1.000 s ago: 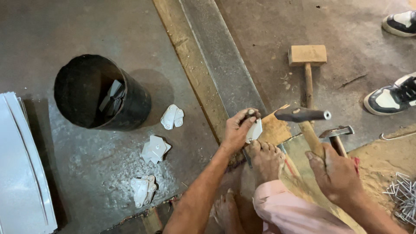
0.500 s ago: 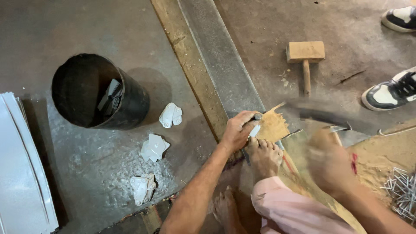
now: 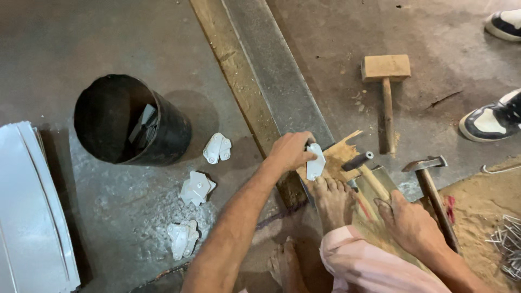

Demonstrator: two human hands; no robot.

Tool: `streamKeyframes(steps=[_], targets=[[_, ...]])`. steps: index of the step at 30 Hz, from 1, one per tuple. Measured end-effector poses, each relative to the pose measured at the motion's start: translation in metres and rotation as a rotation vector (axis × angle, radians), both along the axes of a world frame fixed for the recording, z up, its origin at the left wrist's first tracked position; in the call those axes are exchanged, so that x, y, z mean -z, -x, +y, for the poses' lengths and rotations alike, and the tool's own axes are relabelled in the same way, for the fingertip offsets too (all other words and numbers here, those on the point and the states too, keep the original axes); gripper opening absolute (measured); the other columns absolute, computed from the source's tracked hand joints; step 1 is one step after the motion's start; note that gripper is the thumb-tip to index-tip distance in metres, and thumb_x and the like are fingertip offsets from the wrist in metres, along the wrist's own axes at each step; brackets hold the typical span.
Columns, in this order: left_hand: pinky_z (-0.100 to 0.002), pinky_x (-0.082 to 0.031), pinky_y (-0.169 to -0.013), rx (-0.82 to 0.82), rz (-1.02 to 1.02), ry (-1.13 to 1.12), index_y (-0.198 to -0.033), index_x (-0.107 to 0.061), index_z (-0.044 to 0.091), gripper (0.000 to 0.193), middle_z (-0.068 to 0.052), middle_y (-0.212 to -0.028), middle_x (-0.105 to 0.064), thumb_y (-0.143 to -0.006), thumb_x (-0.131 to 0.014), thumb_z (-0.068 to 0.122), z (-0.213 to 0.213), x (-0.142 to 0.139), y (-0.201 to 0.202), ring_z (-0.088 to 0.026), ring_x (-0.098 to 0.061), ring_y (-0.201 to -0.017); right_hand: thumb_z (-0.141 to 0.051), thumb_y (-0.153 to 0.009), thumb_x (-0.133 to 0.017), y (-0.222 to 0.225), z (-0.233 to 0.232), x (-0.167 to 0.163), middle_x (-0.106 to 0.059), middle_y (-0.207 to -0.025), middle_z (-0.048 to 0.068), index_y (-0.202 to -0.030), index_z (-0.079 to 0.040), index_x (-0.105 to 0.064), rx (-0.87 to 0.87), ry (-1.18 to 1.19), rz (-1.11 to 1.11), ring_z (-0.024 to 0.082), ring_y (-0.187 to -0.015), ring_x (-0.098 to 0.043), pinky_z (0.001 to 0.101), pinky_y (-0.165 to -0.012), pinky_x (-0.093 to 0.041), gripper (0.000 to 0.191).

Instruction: The person sits on the floor and flattens small white plastic pieces one at a time on a steel beam, striking them with a hammer and a wooden mallet and setting the flattened pieces aside in piles.

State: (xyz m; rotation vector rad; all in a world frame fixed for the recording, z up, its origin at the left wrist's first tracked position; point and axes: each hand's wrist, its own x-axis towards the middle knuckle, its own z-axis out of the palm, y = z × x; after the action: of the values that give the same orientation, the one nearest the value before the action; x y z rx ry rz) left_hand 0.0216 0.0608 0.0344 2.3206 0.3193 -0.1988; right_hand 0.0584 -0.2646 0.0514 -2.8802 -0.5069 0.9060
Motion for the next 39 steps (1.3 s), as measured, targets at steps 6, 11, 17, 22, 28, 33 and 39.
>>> streamKeyframes(steps=[6, 11, 17, 22, 28, 33, 39], targets=[[-0.048, -0.054, -0.085, -0.331, 0.000, 0.016, -0.112, -0.071, 0.013, 0.039, -0.014, -0.104, -0.076, -0.078, -0.083, 0.029, -0.019, 0.007, 0.015, -0.036, -0.070, -0.103, -0.044, -0.096, -0.055, 0.002, 0.010, -0.005, -0.071, -0.082, 0.032, -0.108, -0.006, -0.050, -0.080, -0.054, 0.044, 0.053, -0.083, -0.069, 0.0608, -0.077, -0.053, 0.040], [-0.048, -0.055, -0.086, -0.373, 0.029, 0.046, -0.115, -0.071, 0.014, 0.041, -0.013, -0.105, -0.076, -0.077, -0.083, 0.028, -0.022, 0.004, 0.016, -0.036, -0.071, -0.103, -0.034, -0.092, -0.060, 0.011, 0.030, -0.005, -0.070, -0.079, 0.030, -0.105, -0.006, -0.046, -0.221, -0.146, 0.006, 0.052, -0.079, -0.067, 0.0616, -0.073, -0.051, 0.034], [-0.051, -0.054, -0.085, -0.346, -0.007, -0.082, -0.112, -0.073, 0.012, 0.030, -0.016, -0.105, -0.075, -0.091, -0.076, 0.032, -0.021, 0.000, 0.012, -0.039, -0.069, -0.102, -0.021, -0.089, -0.062, 0.010, 0.033, -0.009, -0.070, -0.077, 0.029, -0.108, -0.005, -0.042, -0.281, -0.100, 0.010, 0.051, -0.081, -0.068, 0.0625, -0.073, -0.052, 0.031], [-0.038, -0.059, -0.081, -0.797, -0.276, 0.546, -0.107, -0.070, 0.003, 0.021, -0.010, -0.096, -0.075, -0.096, -0.072, 0.020, -0.020, 0.010, -0.003, -0.023, -0.074, -0.089, -0.021, -0.088, -0.063, 0.010, 0.034, -0.008, -0.071, -0.077, 0.028, -0.109, -0.007, -0.041, -0.244, -0.106, 0.042, 0.053, -0.081, -0.068, 0.0624, -0.076, -0.052, 0.033], [-0.027, -0.058, -0.083, -0.519, -0.332, 1.115, -0.117, -0.070, 0.002, 0.026, -0.001, -0.101, -0.073, -0.091, -0.067, 0.000, -0.041, 0.030, 0.011, -0.011, -0.069, -0.094, -0.034, -0.094, -0.061, 0.014, 0.037, -0.004, -0.071, -0.080, 0.029, -0.107, -0.008, -0.044, -0.185, -0.059, 0.037, 0.054, -0.083, -0.068, 0.0636, -0.075, -0.051, 0.034], [-0.027, -0.056, -0.086, -0.517, -0.402, 0.719, -0.117, -0.073, 0.001, 0.023, -0.005, -0.102, -0.076, -0.094, -0.069, 0.001, -0.057, 0.029, 0.027, -0.010, -0.067, -0.094, -0.037, -0.096, -0.057, 0.012, 0.032, 0.005, -0.071, -0.079, 0.029, -0.109, -0.008, -0.046, -0.190, -0.094, 0.051, 0.052, -0.081, -0.069, 0.0631, -0.075, -0.051, 0.033], [-0.027, -0.055, -0.093, -0.510, -0.520, 0.689, -0.118, -0.072, 0.004, 0.019, -0.005, -0.107, -0.075, -0.101, -0.066, 0.007, -0.064, 0.022, 0.035, -0.009, -0.066, -0.101, -0.037, -0.099, -0.058, -0.001, 0.008, -0.006, -0.068, -0.077, 0.031, -0.111, -0.007, -0.052, -0.004, -0.211, -0.018, 0.051, -0.077, -0.069, 0.0588, -0.068, -0.053, 0.033]])
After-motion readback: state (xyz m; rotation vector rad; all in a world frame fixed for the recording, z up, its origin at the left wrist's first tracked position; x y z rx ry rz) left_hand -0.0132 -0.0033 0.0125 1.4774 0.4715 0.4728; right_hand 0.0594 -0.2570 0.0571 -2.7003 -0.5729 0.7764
